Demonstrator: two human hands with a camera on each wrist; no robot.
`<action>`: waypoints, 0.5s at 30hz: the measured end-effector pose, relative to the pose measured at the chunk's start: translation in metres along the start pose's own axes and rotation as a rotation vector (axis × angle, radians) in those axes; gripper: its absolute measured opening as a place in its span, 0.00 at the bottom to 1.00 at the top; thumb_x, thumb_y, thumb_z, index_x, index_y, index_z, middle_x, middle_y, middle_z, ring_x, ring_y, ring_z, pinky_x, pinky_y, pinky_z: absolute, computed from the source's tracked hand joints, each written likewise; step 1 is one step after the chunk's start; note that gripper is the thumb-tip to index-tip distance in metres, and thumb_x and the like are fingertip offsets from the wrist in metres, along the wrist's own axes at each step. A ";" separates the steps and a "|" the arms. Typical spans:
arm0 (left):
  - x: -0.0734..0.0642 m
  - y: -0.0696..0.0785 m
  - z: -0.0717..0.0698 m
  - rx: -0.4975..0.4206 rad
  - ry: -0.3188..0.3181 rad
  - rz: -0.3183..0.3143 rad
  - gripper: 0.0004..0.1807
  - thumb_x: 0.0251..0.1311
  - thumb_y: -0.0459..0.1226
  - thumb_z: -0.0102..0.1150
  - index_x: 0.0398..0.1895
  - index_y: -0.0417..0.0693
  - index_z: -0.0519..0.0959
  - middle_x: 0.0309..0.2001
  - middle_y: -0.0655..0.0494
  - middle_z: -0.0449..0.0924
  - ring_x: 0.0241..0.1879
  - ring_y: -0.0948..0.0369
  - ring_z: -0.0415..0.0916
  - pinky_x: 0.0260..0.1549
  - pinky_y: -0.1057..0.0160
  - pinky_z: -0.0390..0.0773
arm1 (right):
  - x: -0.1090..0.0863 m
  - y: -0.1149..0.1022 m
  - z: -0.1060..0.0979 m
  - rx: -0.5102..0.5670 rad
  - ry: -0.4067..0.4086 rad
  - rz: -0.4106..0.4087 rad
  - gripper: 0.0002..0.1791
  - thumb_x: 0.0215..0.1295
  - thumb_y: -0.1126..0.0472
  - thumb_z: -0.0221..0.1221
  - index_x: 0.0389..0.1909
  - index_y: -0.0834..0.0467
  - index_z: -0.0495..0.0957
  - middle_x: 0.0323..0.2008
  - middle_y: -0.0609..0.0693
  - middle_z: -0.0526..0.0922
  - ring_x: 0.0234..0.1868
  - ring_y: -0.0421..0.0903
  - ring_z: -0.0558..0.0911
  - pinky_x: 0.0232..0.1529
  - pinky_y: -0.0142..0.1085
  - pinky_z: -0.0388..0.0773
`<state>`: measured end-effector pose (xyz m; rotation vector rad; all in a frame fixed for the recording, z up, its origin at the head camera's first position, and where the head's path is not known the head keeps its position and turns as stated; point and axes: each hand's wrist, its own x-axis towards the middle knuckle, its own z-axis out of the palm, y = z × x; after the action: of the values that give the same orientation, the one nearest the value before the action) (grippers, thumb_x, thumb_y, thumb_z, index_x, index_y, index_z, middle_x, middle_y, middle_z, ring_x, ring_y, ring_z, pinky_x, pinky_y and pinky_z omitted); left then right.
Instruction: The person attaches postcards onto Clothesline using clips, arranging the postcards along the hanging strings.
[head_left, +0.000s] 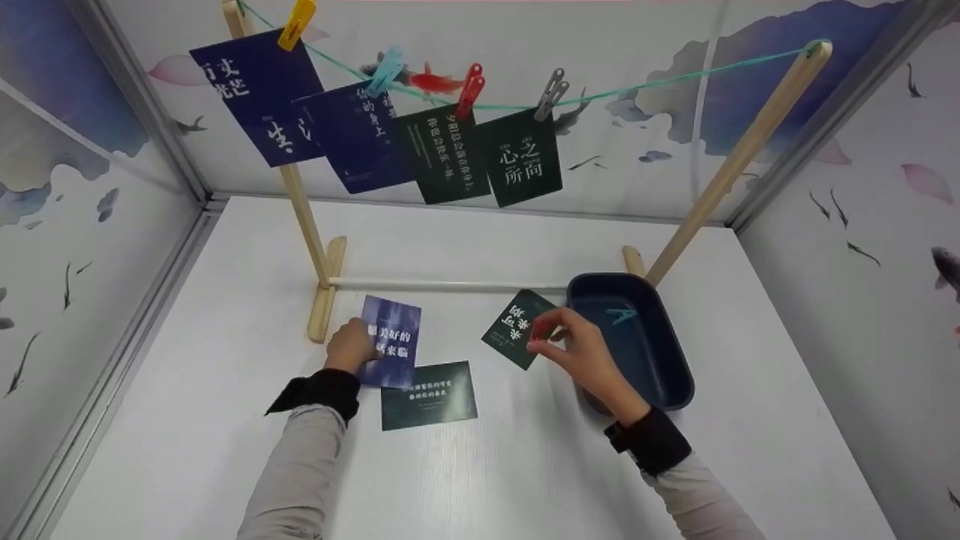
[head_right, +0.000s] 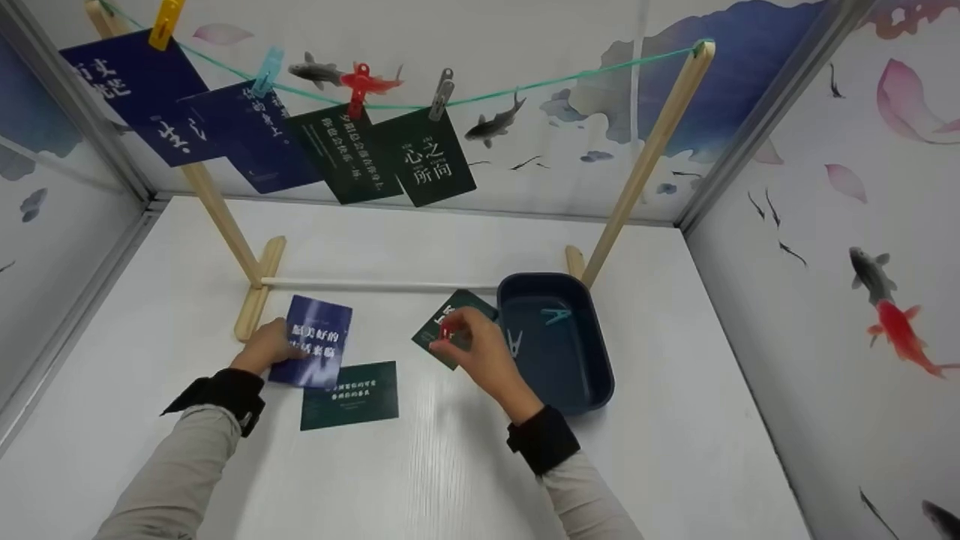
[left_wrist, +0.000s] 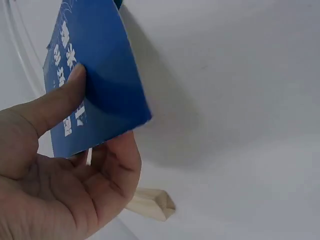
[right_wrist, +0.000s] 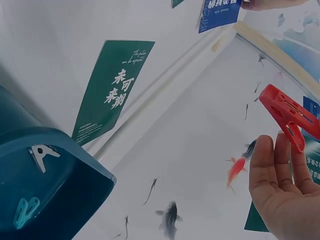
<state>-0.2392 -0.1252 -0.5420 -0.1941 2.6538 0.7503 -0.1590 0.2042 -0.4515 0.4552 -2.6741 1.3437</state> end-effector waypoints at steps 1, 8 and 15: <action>0.004 -0.001 0.000 -0.005 0.004 0.039 0.31 0.48 0.36 0.69 0.52 0.26 0.70 0.48 0.33 0.77 0.48 0.42 0.76 0.48 0.48 0.75 | 0.002 0.000 -0.002 -0.012 0.011 -0.005 0.19 0.50 0.64 0.68 0.43 0.63 0.77 0.36 0.53 0.83 0.37 0.49 0.79 0.39 0.36 0.79; 0.113 -0.039 0.049 -0.074 -0.110 0.399 0.18 0.63 0.37 0.52 0.54 0.38 0.71 0.44 0.44 0.77 0.41 0.53 0.76 0.44 0.51 0.75 | 0.014 -0.002 -0.016 -0.043 0.058 -0.079 0.19 0.53 0.64 0.67 0.46 0.64 0.77 0.35 0.52 0.84 0.34 0.39 0.79 0.34 0.29 0.76; -0.004 0.073 -0.029 -0.266 -0.162 0.549 0.07 0.58 0.28 0.57 0.34 0.37 0.69 0.39 0.38 0.79 0.38 0.49 0.80 0.35 0.56 0.78 | 0.038 -0.013 -0.035 -0.003 0.173 -0.017 0.20 0.55 0.67 0.64 0.50 0.66 0.76 0.38 0.58 0.83 0.36 0.36 0.79 0.36 0.21 0.75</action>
<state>-0.2613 -0.0782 -0.4825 0.5268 2.4549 1.2276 -0.1921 0.2171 -0.4120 0.3433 -2.5261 1.3103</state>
